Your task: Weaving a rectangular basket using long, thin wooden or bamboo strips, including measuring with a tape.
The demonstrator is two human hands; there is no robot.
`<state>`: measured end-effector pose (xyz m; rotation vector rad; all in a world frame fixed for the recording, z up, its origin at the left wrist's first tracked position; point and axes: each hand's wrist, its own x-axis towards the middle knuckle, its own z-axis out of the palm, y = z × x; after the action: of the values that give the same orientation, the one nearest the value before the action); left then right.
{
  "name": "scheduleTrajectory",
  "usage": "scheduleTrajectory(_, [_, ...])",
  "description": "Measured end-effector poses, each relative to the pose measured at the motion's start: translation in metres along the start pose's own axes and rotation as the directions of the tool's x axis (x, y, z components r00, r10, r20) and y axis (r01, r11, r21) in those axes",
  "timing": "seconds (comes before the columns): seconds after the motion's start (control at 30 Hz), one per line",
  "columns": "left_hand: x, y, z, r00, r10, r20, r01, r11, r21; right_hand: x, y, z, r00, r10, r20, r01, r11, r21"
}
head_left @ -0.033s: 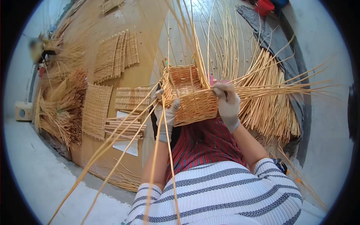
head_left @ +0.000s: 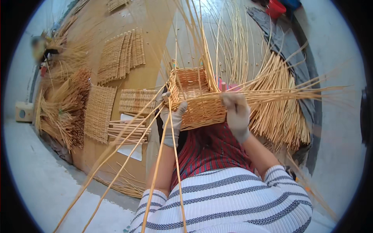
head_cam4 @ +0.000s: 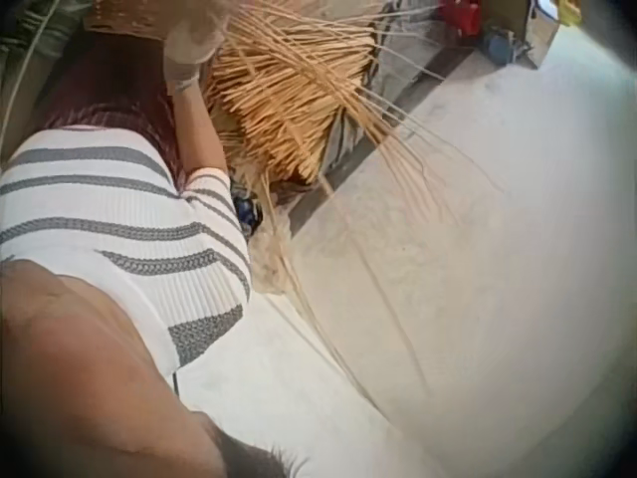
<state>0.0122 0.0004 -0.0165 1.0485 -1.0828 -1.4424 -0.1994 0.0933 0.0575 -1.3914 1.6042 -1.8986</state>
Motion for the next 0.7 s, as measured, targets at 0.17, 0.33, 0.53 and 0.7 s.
scheduleTrajectory(0.17, [0.000, -0.002, 0.008, 0.993, -0.055, -0.103, 0.043, 0.993, -0.114, 0.057, -0.054, 0.050, 0.961, -0.109, 0.253, 0.099, 0.994, 0.053])
scheduleTrajectory(0.33, [0.016, -0.012, 0.013, 0.961, 0.033, -0.273, -0.080, 0.984, -0.162, 0.162, -0.029, 0.168, 0.930, -0.045, 0.366, 0.199, 0.897, -0.395])
scheduleTrajectory(0.53, [-0.016, -0.010, 0.002, 0.951, -0.031, -0.308, 0.010, 0.998, -0.067, 0.073, -0.003, 0.040, 0.999, -0.011, 0.035, 0.002, 0.968, 0.249])
scheduleTrajectory(0.7, [-0.066, 0.033, 0.046, 0.921, 0.388, -0.045, -0.341, 0.855, 0.391, 0.024, -0.004, -0.036, 0.913, 0.399, -0.087, -0.401, 0.916, 0.000])
